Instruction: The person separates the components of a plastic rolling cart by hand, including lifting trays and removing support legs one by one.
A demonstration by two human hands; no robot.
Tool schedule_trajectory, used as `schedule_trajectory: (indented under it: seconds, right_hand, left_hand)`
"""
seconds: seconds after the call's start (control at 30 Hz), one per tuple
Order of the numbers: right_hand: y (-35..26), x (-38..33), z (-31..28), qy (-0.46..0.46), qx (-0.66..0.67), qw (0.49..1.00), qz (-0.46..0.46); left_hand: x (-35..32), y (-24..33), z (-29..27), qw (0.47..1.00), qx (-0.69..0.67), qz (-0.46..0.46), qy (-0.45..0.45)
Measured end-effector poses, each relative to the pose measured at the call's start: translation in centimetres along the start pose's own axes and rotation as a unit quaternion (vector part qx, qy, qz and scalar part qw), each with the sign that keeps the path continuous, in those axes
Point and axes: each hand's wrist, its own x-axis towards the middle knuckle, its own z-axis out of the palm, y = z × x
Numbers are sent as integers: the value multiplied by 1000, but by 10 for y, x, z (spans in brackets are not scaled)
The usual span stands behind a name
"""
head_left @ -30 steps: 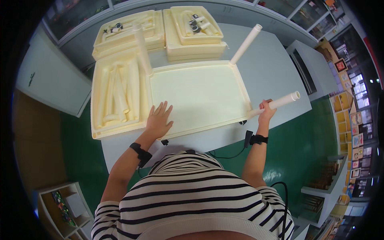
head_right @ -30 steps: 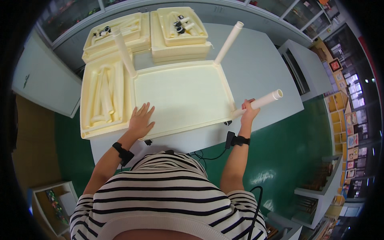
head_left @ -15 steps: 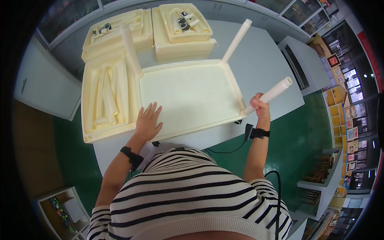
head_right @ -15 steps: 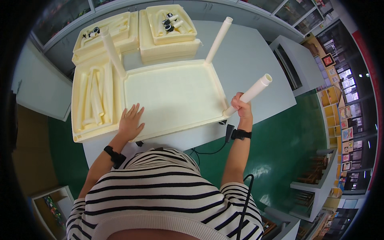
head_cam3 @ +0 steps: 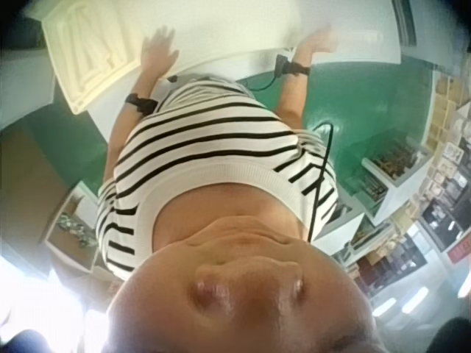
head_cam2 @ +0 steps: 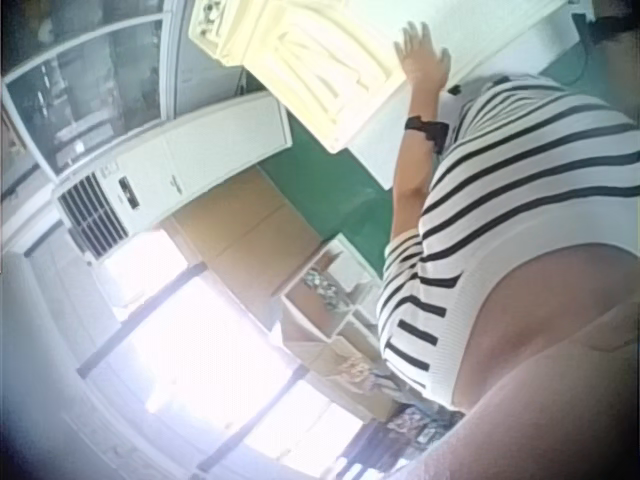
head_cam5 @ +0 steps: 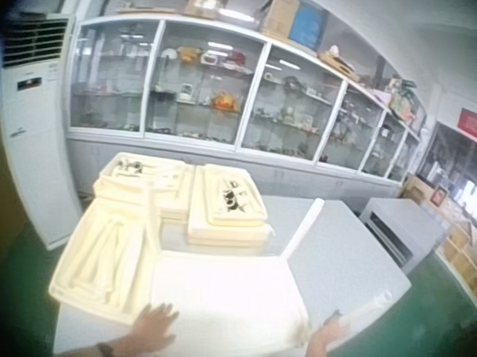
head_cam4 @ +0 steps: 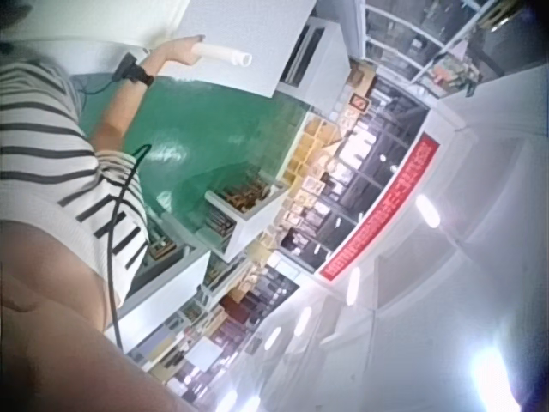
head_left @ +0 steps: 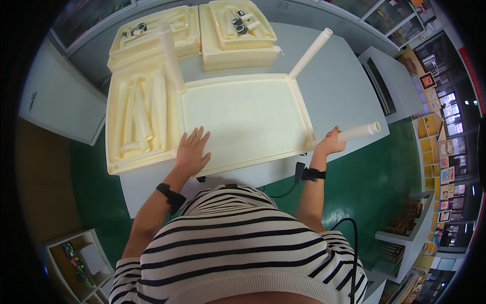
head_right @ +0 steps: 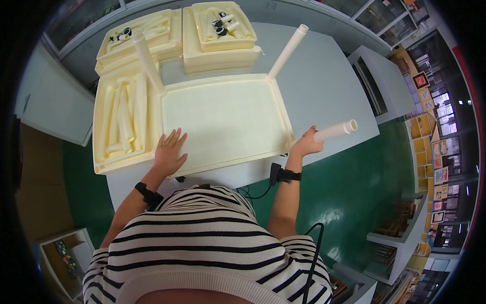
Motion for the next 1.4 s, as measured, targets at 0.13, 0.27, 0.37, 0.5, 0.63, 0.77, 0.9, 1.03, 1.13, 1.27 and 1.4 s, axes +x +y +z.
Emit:
schedule_trajectory:
  seconds: [0.13, 0.27, 0.37, 0.5, 0.63, 0.77, 0.9, 1.03, 1.13, 1.27, 1.4]
  right_hand:
    - [9, 21, -12, -133, 123, 983, 32]
    - [15, 58, -25, -454, 220, 849, 154]
    - [5, 84, -15, -684, 239, 665, 181]
    - [7, 91, -3, -763, 320, 522, 205]
    - [-5, 83, -2, -684, 222, 649, 250]
    - [-28, 57, 0, -596, 153, 757, 219]
    - [-31, 39, 10, -263, 120, 946, 145]
    - [-48, 33, 24, -110, 199, 967, 113]
    - [-65, 10, 36, -294, 267, 907, 140]
    - [-90, -50, 39, -606, -50, 767, -208]
    - [-120, -125, 46, -731, -235, 540, -345]
  left_hand:
    - [-1, 0, 0, 1000, 24, -2, -6]
    - [0, -5, 0, 1000, 11, 4, -3]
    - [-1, -6, 0, 1000, 6, 15, 0]
    - [0, -6, 4, 1000, 1, 25, 14]
    - [-5, -6, 7, 999, 2, 26, 31]
    - [-6, -5, 9, 999, 0, 32, 36]
    - [-3, -1, 10, 999, 11, 34, 40]
    - [-1, -3, 13, 999, 14, 22, 45]
    - [-5, -5, -2, 1000, 2, -15, 8]
    - [0, 1, -49, 852, -515, 35, 87]
    - [-26, 14, -149, 834, -519, 177, 64]
